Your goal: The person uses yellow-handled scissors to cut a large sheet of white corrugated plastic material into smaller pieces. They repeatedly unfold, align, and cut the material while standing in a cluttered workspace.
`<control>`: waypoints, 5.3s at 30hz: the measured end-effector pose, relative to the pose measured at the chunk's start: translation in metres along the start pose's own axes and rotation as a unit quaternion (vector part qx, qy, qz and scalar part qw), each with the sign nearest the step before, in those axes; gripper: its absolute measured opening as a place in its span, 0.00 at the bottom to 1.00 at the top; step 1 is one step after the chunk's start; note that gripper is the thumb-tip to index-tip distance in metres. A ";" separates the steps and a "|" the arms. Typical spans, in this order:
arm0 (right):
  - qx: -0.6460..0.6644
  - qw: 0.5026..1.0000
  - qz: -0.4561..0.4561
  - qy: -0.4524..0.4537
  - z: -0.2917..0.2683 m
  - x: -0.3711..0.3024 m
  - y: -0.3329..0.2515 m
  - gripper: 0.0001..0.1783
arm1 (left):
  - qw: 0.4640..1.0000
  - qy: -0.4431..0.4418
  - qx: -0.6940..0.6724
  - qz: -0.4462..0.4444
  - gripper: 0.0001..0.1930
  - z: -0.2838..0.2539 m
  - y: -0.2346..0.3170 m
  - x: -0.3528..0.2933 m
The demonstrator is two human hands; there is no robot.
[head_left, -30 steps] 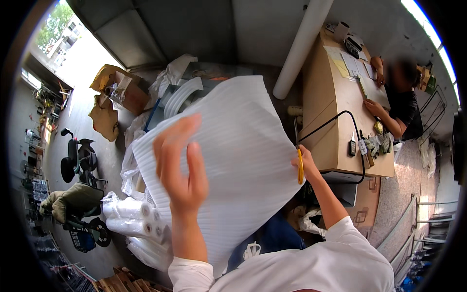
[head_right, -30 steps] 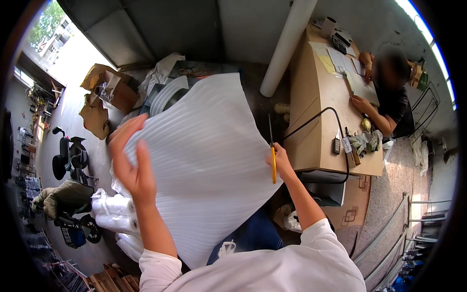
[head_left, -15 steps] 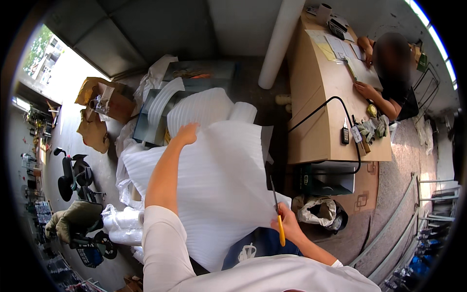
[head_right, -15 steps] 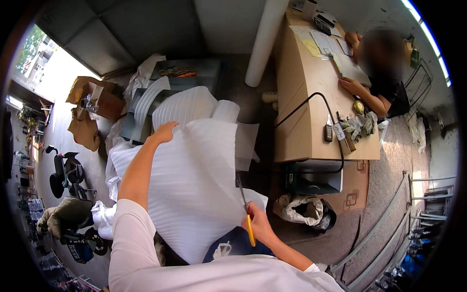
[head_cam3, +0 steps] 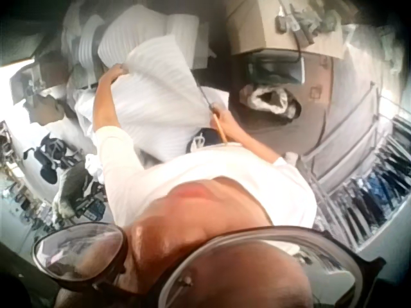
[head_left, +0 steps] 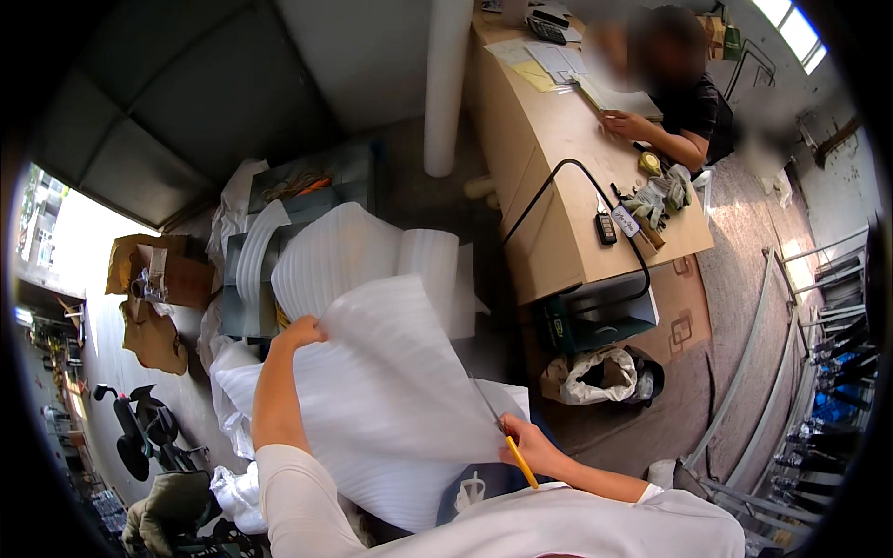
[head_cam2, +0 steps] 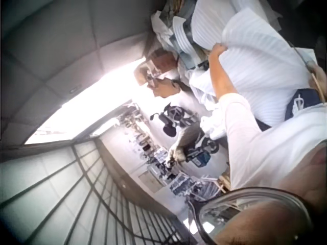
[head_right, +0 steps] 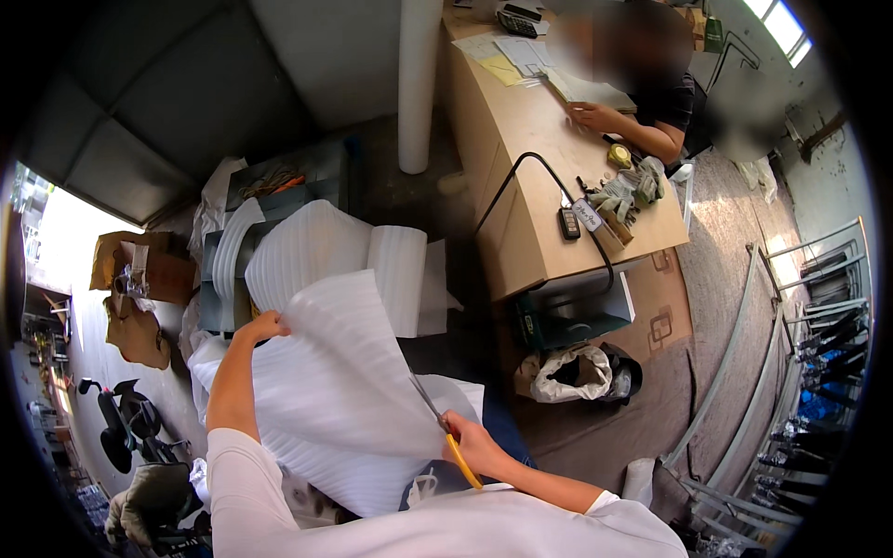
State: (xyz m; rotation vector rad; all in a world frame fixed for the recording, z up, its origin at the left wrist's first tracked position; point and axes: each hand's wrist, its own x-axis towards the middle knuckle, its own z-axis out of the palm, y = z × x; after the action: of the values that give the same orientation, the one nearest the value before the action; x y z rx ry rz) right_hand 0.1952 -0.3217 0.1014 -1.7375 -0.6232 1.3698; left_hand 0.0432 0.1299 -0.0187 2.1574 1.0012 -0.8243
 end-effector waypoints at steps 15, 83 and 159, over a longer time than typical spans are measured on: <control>0.043 0.993 -0.003 0.106 -0.052 0.042 0.030 0.12 | 0.971 0.197 -0.087 0.102 0.08 -0.019 -0.006 -0.049; -0.289 0.901 -0.325 0.011 0.176 0.225 -0.090 0.15 | 0.959 0.273 -0.029 0.066 0.10 0.092 -0.009 -0.118; 0.051 0.981 0.133 -0.128 0.195 0.119 0.045 0.16 | 0.903 0.419 -0.085 -0.047 0.08 0.107 -0.212 -0.103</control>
State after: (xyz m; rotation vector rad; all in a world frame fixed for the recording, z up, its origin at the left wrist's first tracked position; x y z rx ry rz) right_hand 0.0391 -0.1951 -0.0154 -1.6172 -0.4582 1.8001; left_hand -0.2112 0.1187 -0.0647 2.3341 1.5192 0.2226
